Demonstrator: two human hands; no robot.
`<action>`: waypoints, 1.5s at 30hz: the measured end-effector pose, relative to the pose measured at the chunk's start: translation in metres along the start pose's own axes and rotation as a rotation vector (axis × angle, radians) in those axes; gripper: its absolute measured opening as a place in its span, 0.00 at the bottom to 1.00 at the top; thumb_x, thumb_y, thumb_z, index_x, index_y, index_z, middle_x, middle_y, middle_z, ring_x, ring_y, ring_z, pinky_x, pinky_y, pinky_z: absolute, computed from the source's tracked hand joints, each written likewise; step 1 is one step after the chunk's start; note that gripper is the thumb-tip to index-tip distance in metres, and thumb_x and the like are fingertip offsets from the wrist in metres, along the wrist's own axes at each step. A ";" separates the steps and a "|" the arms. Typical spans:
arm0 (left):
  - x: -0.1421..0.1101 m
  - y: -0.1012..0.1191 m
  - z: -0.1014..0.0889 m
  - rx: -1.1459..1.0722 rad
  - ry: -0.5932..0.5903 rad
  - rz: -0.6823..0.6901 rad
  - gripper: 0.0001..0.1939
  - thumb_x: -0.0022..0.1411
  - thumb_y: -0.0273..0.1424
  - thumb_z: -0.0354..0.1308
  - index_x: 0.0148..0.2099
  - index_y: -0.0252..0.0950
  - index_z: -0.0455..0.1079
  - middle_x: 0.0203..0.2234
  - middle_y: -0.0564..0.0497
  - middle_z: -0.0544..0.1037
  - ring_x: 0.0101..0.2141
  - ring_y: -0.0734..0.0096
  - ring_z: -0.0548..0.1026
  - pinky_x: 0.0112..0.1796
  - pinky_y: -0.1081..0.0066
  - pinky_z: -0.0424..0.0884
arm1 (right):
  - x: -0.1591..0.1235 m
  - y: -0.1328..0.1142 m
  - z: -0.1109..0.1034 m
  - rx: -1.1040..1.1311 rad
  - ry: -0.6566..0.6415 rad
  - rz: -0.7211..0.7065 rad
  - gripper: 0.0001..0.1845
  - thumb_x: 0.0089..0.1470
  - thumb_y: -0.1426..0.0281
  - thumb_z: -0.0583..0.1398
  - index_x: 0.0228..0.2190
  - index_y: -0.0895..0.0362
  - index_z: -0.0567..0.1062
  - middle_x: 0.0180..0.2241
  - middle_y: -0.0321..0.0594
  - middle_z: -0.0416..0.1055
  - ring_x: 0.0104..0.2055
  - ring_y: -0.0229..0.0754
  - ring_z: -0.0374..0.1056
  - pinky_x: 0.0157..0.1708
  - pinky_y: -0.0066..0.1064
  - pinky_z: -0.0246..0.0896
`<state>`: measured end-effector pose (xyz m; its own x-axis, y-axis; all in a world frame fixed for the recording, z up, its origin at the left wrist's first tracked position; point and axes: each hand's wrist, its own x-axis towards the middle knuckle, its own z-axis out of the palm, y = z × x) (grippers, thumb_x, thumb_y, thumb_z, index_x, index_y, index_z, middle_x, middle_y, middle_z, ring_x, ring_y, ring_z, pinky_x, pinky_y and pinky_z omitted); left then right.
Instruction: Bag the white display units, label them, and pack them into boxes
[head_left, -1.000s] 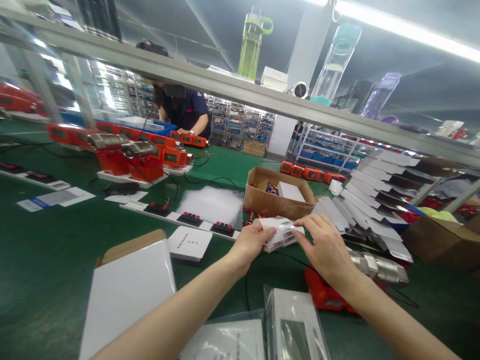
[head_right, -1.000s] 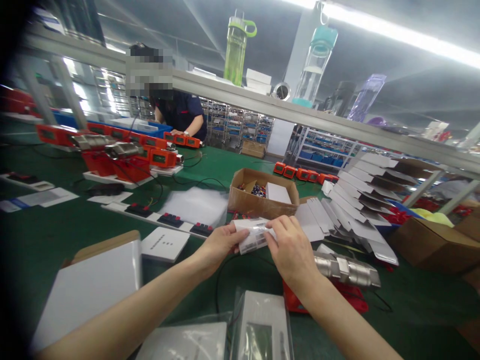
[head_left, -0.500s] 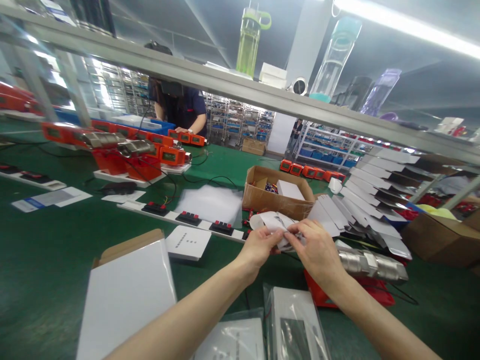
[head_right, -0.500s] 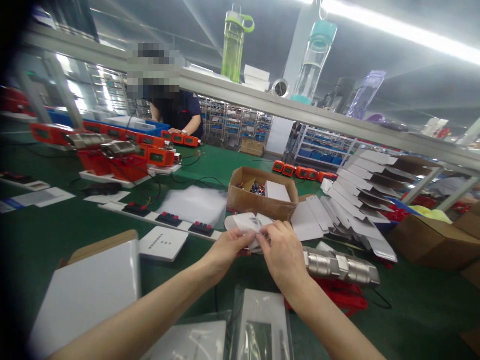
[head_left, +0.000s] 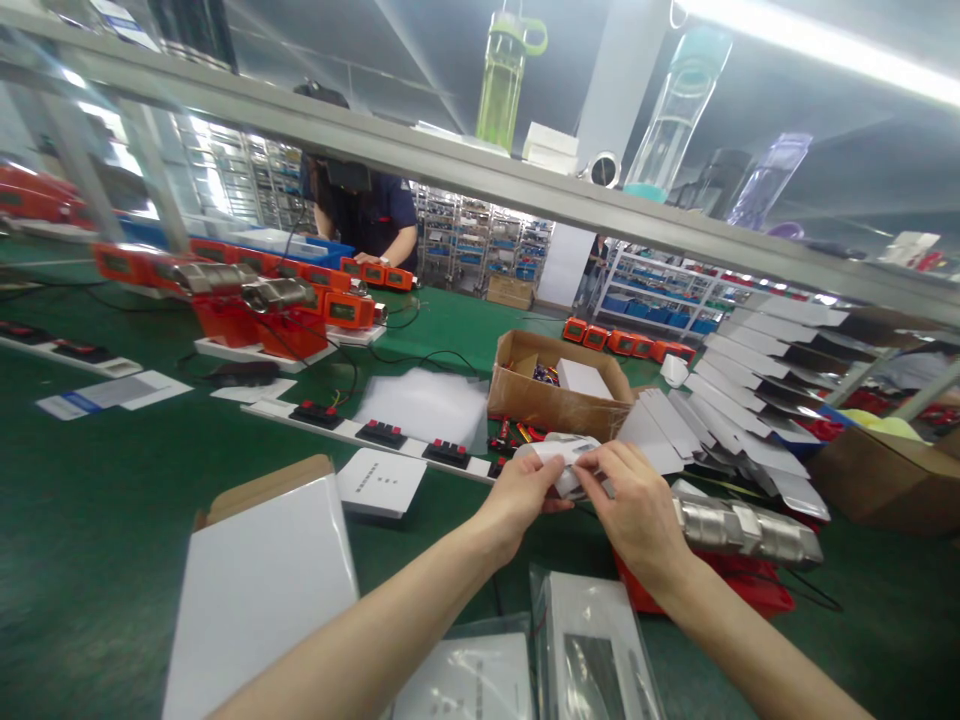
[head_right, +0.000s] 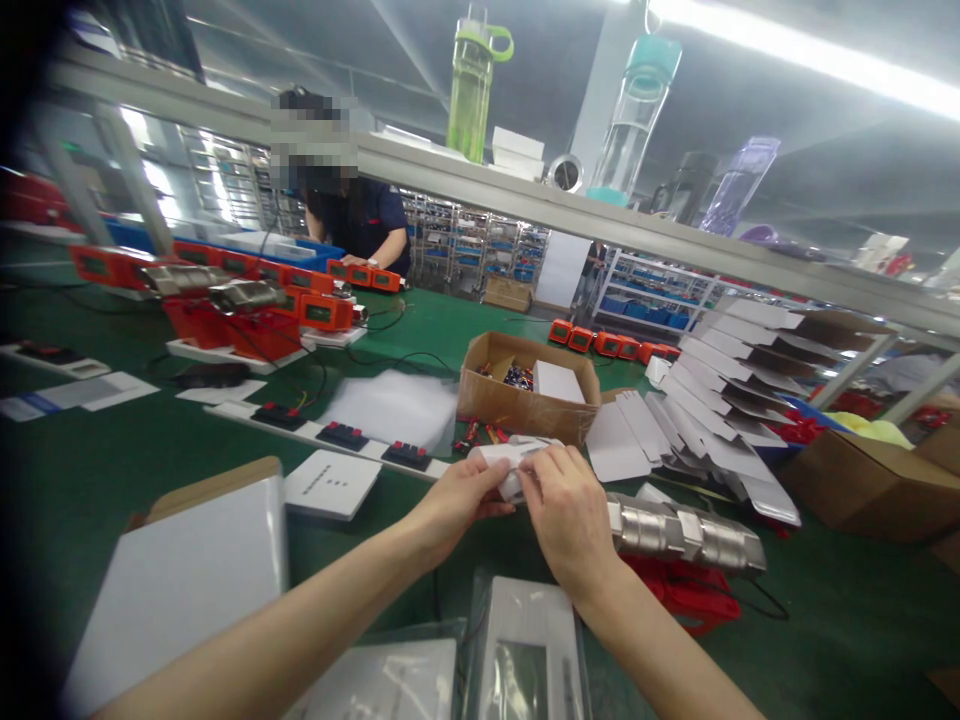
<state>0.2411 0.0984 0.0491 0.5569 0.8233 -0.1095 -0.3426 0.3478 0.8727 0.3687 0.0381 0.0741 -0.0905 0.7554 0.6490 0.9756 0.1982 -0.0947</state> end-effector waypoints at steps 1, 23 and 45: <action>0.000 0.000 0.000 -0.002 0.001 0.001 0.08 0.60 0.30 0.58 0.39 0.33 0.76 0.29 0.50 0.78 0.28 0.76 0.72 0.27 0.79 0.70 | -0.001 0.001 0.000 0.004 0.008 0.002 0.05 0.57 0.71 0.59 0.36 0.59 0.72 0.33 0.42 0.70 0.38 0.47 0.65 0.40 0.37 0.62; 0.000 0.003 -0.010 0.276 0.039 -0.037 0.14 0.65 0.31 0.46 0.42 0.30 0.71 0.33 0.43 0.78 0.33 0.67 0.76 0.31 0.70 0.75 | 0.002 -0.002 -0.006 0.438 -0.126 0.475 0.14 0.54 0.60 0.58 0.29 0.58 0.76 0.25 0.39 0.73 0.25 0.41 0.65 0.27 0.32 0.60; -0.192 0.026 -0.193 0.838 0.859 0.075 0.44 0.56 0.46 0.54 0.65 0.25 0.43 0.52 0.33 0.66 0.42 0.53 0.72 0.45 0.54 0.67 | 0.011 -0.147 0.064 1.396 -0.844 0.703 0.18 0.40 0.59 0.68 0.29 0.60 0.78 0.30 0.41 0.76 0.34 0.40 0.69 0.41 0.34 0.61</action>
<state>-0.0207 0.0353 0.0009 -0.2389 0.9699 -0.0481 0.4234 0.1486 0.8937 0.2113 0.0575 0.0471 -0.2772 0.9198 -0.2777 0.0328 -0.2798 -0.9595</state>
